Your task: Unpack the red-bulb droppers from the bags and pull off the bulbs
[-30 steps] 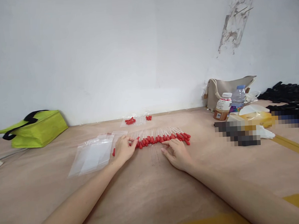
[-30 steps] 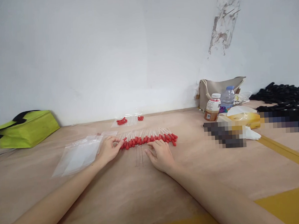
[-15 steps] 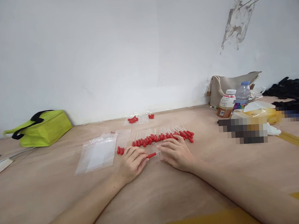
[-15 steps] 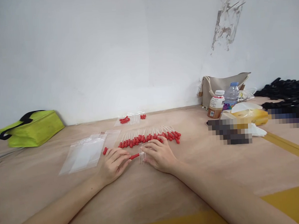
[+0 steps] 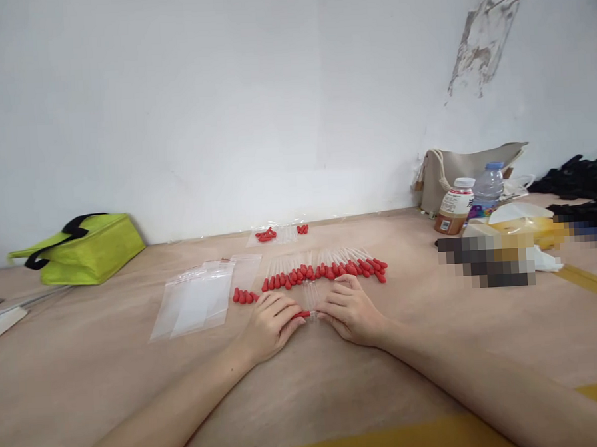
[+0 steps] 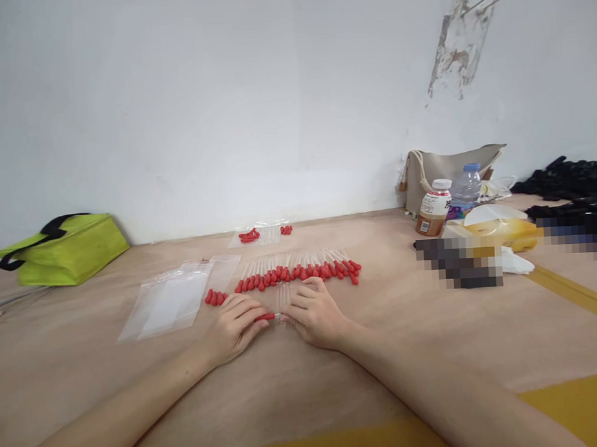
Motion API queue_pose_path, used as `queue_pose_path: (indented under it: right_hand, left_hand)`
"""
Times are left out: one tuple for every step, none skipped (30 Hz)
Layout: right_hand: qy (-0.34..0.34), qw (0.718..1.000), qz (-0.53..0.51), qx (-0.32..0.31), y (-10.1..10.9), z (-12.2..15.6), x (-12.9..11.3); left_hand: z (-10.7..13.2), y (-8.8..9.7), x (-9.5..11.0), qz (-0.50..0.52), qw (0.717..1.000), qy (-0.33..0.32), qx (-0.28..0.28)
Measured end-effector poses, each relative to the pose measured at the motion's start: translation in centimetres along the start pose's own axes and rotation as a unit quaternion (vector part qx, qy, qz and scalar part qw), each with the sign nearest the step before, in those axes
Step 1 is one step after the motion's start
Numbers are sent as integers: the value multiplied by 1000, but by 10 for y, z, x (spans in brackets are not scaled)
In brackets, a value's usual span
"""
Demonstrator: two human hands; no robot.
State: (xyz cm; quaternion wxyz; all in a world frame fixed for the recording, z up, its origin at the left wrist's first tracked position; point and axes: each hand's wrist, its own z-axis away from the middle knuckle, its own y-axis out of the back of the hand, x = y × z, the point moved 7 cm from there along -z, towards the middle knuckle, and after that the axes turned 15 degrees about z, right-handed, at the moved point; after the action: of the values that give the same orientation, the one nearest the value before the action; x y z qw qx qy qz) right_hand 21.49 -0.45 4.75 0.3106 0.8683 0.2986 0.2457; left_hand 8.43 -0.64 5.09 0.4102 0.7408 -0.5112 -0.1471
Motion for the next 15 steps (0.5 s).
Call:
queue_pose_path:
  right_hand:
    - [4,1000,3,3,1,0,-1]
    - [9,1000,6,6,2,0,-2]
    - [14,1000,7,7,2,0,-3]
    - [19,1000,8,7,3,1,-4]
    - [22,1000,8,5,3,1,-4]
    - [24,1000,8,0,3,1,-4]
    - [25,1000,7,-4,3,2,-4]
    - [24,1000,7,-9,3,2,-4]
    - [24,1000,7,-14,2,2,-4]
    - [25,1000,6,-16,3,3,-5]
    - [27,1000,7,-15,3,3,-6]
    - [29,999,8,-12,4,3,-7]
    - [30,999,10,-10,5,4,-7]
    - [29,999,11,-9,5,5,-8]
    - [28,1000,10,-9,6,6,-7]
  left_hand:
    - [0,0,0,-2,1000,0,-1]
    - [1,0,1,-3,1000,-3,-4]
    - [2,0,2,-3,1000,-9,-8]
    - [2,-1,4,-3,1000,-16,-12]
    - [3,-1,5,-2,1000,-22,-16]
    - [3,-1,6,-1,999,-28,-18]
    - [4,0,7,-1,999,-32,-19]
    - [4,0,7,-4,999,-36,-22]
    - [3,-1,8,-8,999,-41,-25]
    - [3,-1,9,-15,998,-48,-30]
    - [3,-2,11,-24,997,-56,-36]
    - [2,-3,12,-34,996,-65,-41]
    - [2,-4,14,-42,995,-73,-45]
    - [2,-4,15,-48,995,-80,-46]
    - [3,-4,15,-49,994,-84,-47]
